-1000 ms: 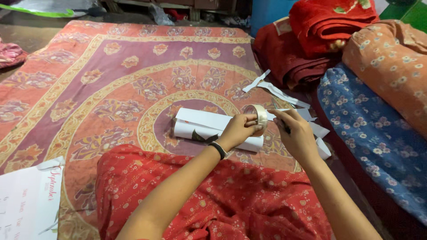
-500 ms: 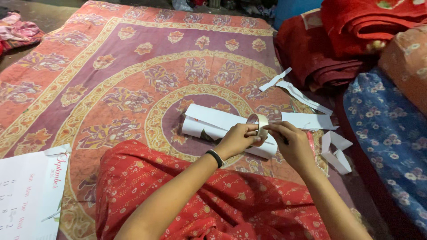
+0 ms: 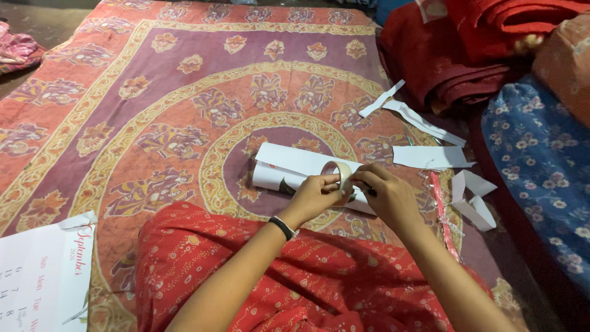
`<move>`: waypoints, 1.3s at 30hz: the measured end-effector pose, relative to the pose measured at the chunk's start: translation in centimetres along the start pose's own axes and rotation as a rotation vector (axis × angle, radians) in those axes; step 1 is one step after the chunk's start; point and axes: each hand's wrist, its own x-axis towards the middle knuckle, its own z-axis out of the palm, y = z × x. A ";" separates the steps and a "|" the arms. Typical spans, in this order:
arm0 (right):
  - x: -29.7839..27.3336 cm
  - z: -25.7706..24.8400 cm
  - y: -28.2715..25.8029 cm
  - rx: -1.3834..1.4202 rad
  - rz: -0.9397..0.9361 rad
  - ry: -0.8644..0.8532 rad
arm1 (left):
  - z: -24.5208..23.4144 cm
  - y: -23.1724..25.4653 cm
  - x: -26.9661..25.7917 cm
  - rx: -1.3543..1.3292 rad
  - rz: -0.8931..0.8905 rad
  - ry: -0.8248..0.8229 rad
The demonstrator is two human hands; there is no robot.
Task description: The person rolls a sheet of white paper into a cylinder and secures it with multiple pieces of clear tape. They then trim the edges of the cylinder with scissors.
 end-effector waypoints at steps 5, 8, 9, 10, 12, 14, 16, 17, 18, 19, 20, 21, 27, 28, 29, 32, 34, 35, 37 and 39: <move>-0.4 0.1 0.2 -0.008 0.063 -0.085 | 0.6 1.1 -1.4 0.119 -0.006 0.049; -0.8 0.4 0.4 -0.081 0.072 -0.128 | 1.4 1.9 -1.7 0.473 0.054 0.204; -1.0 0.5 0.4 -0.110 0.072 -0.139 | 1.7 2.1 -1.8 0.514 0.056 0.228; -1.2 0.6 0.4 -0.131 0.078 -0.133 | 2.0 2.3 -1.8 0.555 0.057 0.254; -1.6 1.0 0.2 -0.172 0.087 -0.119 | 2.4 2.6 -1.9 0.575 0.072 0.290; -2.2 1.2 0.0 -0.235 0.069 -0.096 | 2.8 2.6 -1.9 0.537 0.098 0.309; -2.7 1.5 -0.2 -0.289 0.038 -0.052 | 3.0 2.5 -1.9 0.532 0.070 0.317; -2.9 1.7 -0.4 -0.311 0.015 -0.019 | 3.2 2.3 -1.9 0.529 0.056 0.321; -3.1 1.8 -0.5 -0.333 -0.009 0.015 | 3.3 2.3 -1.8 0.542 0.073 0.340; -3.3 1.9 -0.6 -0.360 -0.014 0.037 | 3.5 2.2 -1.6 0.555 0.091 0.359; -3.5 2.0 -0.8 -0.387 -0.020 0.059 | 3.5 2.2 -1.6 0.567 0.108 0.379; -3.7 2.1 -1.0 -0.414 -0.026 0.082 | 3.3 2.2 -1.5 0.555 0.083 0.382; -4.8 2.1 -1.7 -0.328 -0.067 0.133 | 3.2 2.2 -2.1 0.451 0.093 0.390; -4.8 2.1 -1.7 -0.309 -0.051 0.133 | 3.2 2.2 -2.2 0.447 0.102 0.384; -4.8 2.1 -1.7 -0.290 -0.036 0.133 | 3.1 2.2 -2.3 0.442 0.112 0.378; -4.9 2.0 -1.7 -0.185 0.067 0.130 | 3.2 2.0 -2.3 0.419 0.075 0.333; -4.9 2.0 -1.9 -0.105 0.131 0.142 | 3.1 1.9 -2.1 0.396 0.023 0.321; -4.8 2.0 -2.0 -0.069 0.153 0.156 | 3.0 1.8 -2.1 0.385 -0.003 0.315; -4.6 1.8 -2.4 -0.001 0.199 0.161 | 2.9 1.7 -2.0 0.384 0.052 0.332; -4.4 1.5 -2.6 0.061 0.245 0.143 | 2.8 1.6 -1.9 0.356 0.090 0.324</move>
